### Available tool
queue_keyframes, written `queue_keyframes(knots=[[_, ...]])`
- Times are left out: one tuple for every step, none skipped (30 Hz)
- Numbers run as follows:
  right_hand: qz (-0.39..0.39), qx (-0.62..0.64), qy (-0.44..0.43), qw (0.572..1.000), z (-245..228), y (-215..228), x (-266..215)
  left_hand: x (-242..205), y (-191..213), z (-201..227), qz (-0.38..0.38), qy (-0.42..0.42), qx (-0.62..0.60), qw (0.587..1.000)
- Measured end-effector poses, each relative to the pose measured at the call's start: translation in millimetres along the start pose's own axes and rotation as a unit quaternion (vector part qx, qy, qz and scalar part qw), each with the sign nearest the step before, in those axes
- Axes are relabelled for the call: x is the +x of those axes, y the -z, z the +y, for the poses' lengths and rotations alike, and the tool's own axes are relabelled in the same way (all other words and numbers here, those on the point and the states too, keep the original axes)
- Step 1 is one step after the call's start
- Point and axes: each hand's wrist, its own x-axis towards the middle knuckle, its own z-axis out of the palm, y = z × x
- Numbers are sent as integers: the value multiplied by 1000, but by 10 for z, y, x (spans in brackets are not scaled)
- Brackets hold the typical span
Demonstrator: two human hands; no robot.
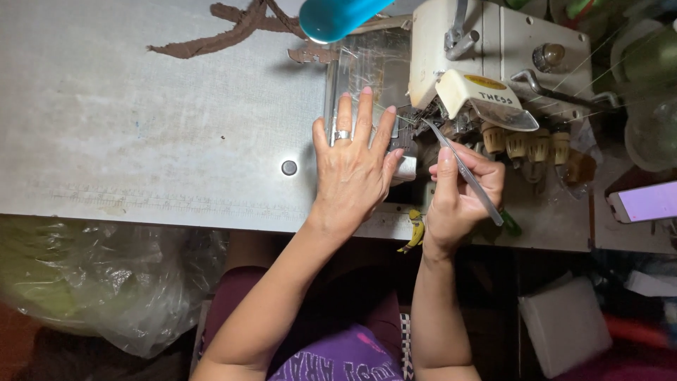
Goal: The person uses tweezers to remove tangled thread from the bobbin area of a sewing machine. They then pull the thread through the machine's tension assembly and finally pet a dog lying on the floor.
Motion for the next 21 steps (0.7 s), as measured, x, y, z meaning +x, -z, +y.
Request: queue_keyframes(knots=[[-3,4,0,1000,2,-2,10,20,-12,-7,-6,0,1,1000],[-6,8,-1,1000,3,-2,12,32,-25,-14,-13,0,2,1000],[-5,6,-5,1000,-8,-1,18,57,-27,-21,-17,1,1,1000],[-10,-1,6,1000,-17,-4,24,83,-29,-31,-19,-3,8,1000],[-14,-8,17,1000,-23,-8,32,111,-34,-42,-21,-7,14,1000],[-14,-11,13,1000,-94,-33,27,119,1,-32,-25,-7,13,1000],[-9,-34,-4,999,-163,-61,23,129,35,-25,-11,-13,59,998],[-6,-58,-21,998,-232,-87,21,137,66,-16,4,-20,104,994],[-6,-61,-25,998,-222,-85,22,135,73,-13,-1,-19,102,995],[-6,-56,-28,998,-214,-83,22,132,80,-12,2,-19,103,995],[-6,-52,-30,998,-206,-83,21,128,88,-12,6,-18,103,995],[-8,-55,-35,998,-201,-89,25,126,85,-15,1,-16,101,995],[-7,-53,-33,998,-197,-95,28,124,83,-18,-1,-17,106,994],[-6,-49,-31,998,-192,-107,33,125,84,-26,-2,-19,111,994],[-7,-51,-36,998,-186,-98,26,121,91,-30,-7,-18,110,994],[-6,-44,-39,998,-178,-88,21,120,97,-34,-1,-21,112,994],[-5,-37,-43,998,-169,-76,17,121,101,-35,6,-24,113,993],[-4,-39,-46,998,-173,-58,8,117,104,-37,2,-25,112,993],[-7,-40,-49,998,-176,-37,1,114,105,-37,-2,-24,115,993],[-10,-41,-50,998,-176,-14,0,117,101,-34,-5,-24,117,993],[-9,-43,-52,998,-178,-4,4,120,108,-31,-8,-25,115,993]])
